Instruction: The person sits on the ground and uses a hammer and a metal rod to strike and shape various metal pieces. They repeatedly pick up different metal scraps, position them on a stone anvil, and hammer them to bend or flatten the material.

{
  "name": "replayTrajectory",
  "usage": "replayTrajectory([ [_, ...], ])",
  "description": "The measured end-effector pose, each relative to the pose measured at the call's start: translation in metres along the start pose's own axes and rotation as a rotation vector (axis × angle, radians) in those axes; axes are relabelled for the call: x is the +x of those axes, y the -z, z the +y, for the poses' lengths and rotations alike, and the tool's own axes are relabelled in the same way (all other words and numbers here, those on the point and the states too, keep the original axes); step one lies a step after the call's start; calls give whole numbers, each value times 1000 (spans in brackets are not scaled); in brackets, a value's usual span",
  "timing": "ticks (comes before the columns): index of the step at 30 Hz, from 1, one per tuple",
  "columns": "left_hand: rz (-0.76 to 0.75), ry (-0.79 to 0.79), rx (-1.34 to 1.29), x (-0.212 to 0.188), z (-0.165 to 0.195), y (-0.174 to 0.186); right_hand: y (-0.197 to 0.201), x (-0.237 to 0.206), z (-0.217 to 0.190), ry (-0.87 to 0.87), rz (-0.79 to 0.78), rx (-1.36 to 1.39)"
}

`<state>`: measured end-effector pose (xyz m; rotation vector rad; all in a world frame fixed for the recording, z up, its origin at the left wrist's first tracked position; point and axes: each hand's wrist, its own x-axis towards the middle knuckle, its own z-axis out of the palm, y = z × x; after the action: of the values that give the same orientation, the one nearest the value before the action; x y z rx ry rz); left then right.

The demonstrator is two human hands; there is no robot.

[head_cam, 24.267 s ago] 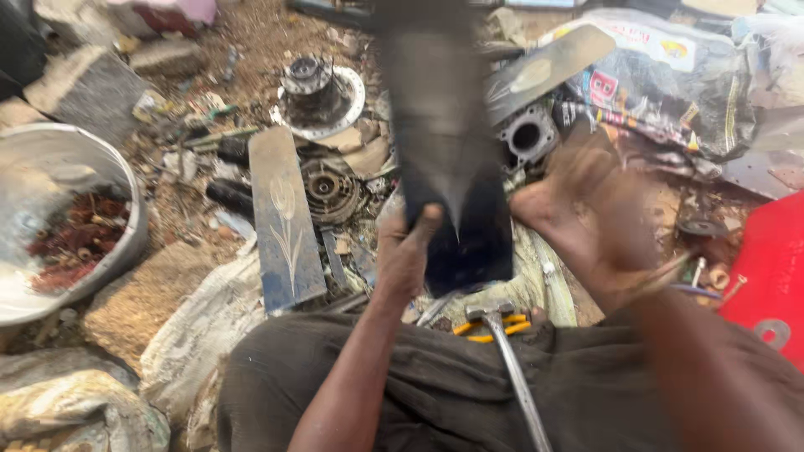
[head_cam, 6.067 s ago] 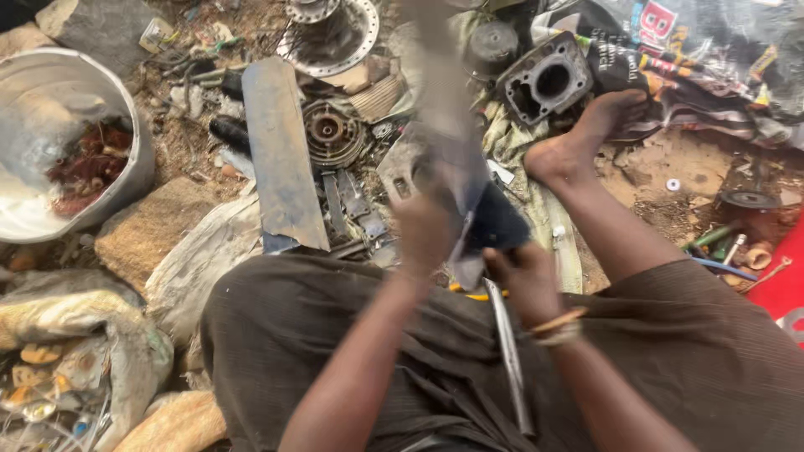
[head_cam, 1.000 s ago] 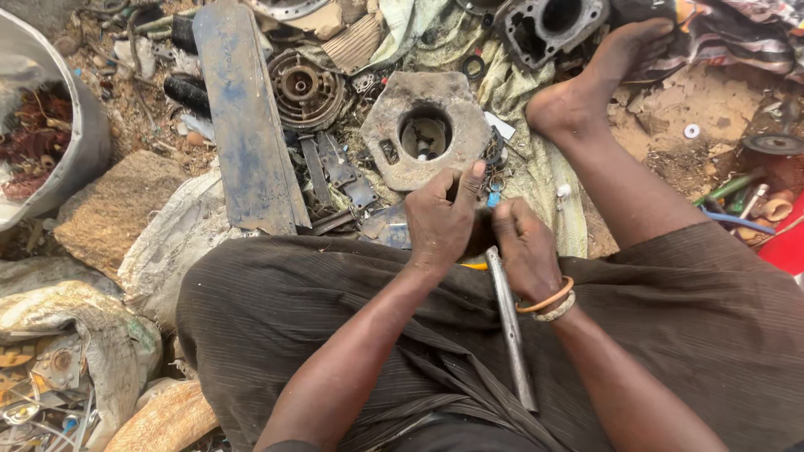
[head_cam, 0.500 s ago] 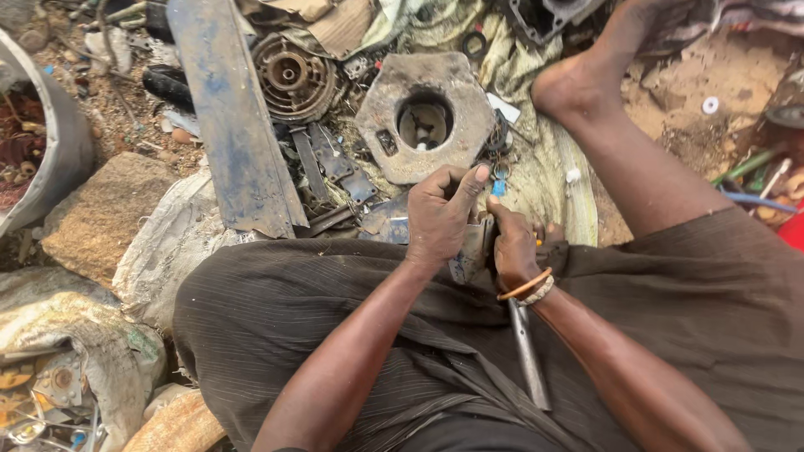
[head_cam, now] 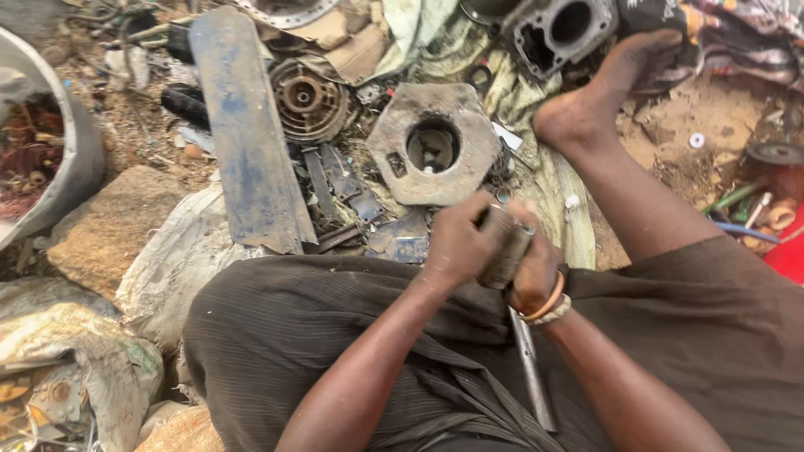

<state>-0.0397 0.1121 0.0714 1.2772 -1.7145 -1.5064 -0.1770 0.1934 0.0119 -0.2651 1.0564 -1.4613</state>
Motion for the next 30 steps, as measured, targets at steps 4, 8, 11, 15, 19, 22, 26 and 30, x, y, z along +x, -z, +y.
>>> replayTrajectory([
  [4, -32, -96, 102, -10, 6, -9, 21, 6, -14, 60, 18, -102],
  [8, -52, 115, -15, -17, -1, -23, 35, 17, -24, 296, 164, -804],
  [11, 283, -211, 60, -29, 5, -28, 34, 23, -27, 1119, 147, -1513],
  [15, 114, 8, -26, -54, 35, -26, 17, 37, -40, 613, 151, -970],
  [19, 129, -68, -37, -58, 52, -21, 6, 41, -55, 649, 236, -928],
  [22, 246, -108, -231, -39, 43, -16, 9, 33, -44, 728, 121, -906],
  [26, 407, -331, -186, -9, 32, -12, 20, 28, -15, 276, 254, -584],
  [30, 444, -362, -245, -9, 26, -9, 27, 23, -3, 435, 205, -1404],
])
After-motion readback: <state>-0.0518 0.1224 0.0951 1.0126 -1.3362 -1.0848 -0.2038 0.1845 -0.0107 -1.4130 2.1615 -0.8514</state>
